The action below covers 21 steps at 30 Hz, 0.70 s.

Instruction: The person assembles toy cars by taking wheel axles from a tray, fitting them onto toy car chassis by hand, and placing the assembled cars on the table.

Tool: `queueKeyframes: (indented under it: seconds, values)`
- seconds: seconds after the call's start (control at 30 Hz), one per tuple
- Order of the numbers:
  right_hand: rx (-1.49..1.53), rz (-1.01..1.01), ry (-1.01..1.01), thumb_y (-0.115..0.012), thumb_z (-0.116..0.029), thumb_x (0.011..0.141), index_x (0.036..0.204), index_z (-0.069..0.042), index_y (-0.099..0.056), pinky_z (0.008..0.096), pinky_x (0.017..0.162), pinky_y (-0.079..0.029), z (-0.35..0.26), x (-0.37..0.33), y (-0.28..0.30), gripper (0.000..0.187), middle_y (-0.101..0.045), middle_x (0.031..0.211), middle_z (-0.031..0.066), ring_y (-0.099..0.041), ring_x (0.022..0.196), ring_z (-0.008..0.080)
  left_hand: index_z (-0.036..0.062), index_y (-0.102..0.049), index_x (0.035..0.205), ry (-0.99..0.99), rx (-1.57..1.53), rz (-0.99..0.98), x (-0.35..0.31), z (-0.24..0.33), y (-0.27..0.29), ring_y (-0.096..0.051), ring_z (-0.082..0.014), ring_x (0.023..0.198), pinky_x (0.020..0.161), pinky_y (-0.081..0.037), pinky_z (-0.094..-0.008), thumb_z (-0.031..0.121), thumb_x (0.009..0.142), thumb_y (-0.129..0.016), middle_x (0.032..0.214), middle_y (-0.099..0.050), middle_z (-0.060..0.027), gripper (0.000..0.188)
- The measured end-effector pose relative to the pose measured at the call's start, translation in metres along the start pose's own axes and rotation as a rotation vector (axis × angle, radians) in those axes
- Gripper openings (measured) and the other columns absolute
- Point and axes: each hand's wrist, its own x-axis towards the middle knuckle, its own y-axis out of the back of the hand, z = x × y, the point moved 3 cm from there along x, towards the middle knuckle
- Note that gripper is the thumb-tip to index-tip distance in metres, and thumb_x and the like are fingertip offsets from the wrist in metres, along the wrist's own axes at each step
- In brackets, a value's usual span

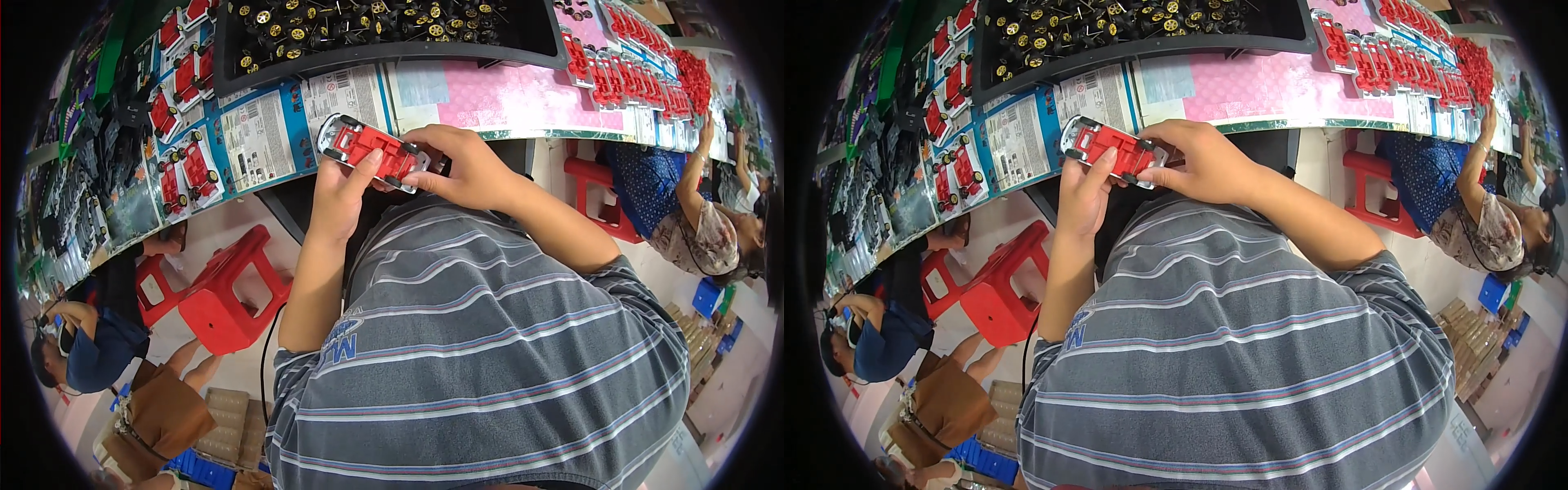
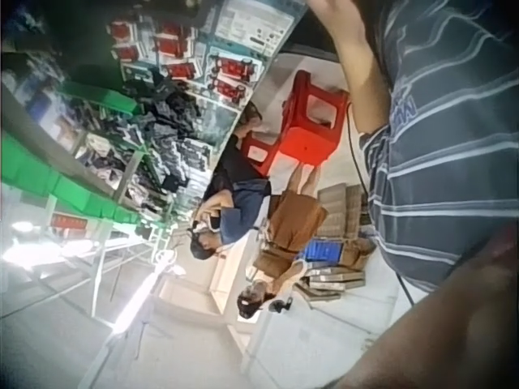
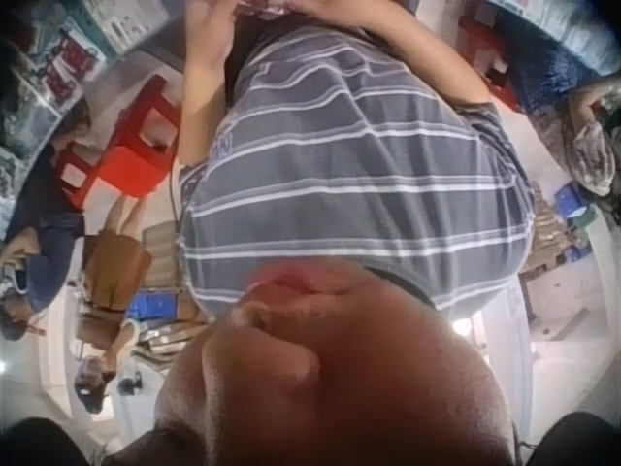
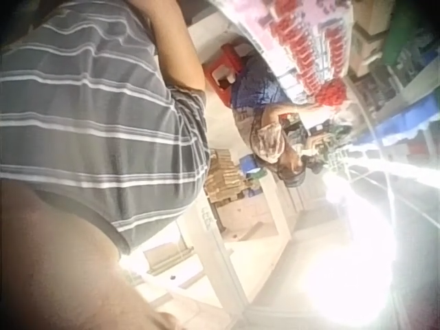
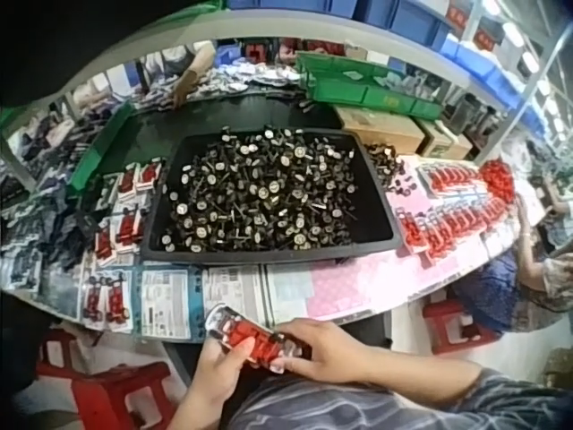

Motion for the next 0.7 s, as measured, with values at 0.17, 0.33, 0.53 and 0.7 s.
queueKeyframes:
  seconds: [0.17,0.33,0.53,0.7]
  values:
    - [-0.042,0.109,0.094,-0.078,-0.015,0.085,0.111,0.001,-0.068,0.0333,0.069,-0.053,-0.007,0.0,0.002,0.031,-0.065,0.09,0.0114,-0.065,0.077,0.0223,0.0016,-0.059,0.119,-0.015,0.02,-0.013,-0.005,0.001,0.001,-0.066,-0.0146,0.091,0.073,-0.056,-0.0284,0.022,0.095,-0.07,0.105,-0.068,-0.0083,0.034]
    - [-0.161,0.273,0.179,-0.076,-0.007,0.083,0.091,0.0,-0.067,0.0383,0.065,-0.053,-0.01,0.001,-0.001,0.014,-0.062,0.082,0.013,-0.064,0.074,0.0307,0.0019,-0.057,0.12,-0.012,-0.027,-0.003,-0.009,-0.002,-0.003,-0.066,-0.0148,0.093,0.08,-0.055,-0.0291,0.015,0.09,-0.075,0.106,-0.068,-0.0077,0.037]
    - [-0.227,0.294,0.21,-0.072,0.007,0.08,0.088,0.003,-0.064,0.0371,0.064,-0.051,-0.011,-0.003,0.005,0.012,-0.062,0.083,0.0139,-0.063,0.073,0.0304,0.0,-0.058,0.118,-0.068,-0.016,-0.044,-0.011,0.002,-0.021,-0.066,-0.0147,0.098,0.09,-0.053,-0.0304,0.003,0.081,-0.082,0.108,-0.067,-0.0074,0.045]
    - [-0.217,0.336,0.201,-0.071,0.007,0.08,0.09,0.003,-0.065,0.0355,0.065,-0.051,-0.011,-0.008,0.004,0.013,-0.062,0.084,0.0134,-0.064,0.073,0.0287,-0.0006,-0.058,0.118,-0.028,-0.008,-0.05,-0.013,0.0,-0.023,-0.066,-0.0148,0.097,0.089,-0.053,-0.0297,0.004,0.081,-0.081,0.108,-0.067,-0.0076,0.043]
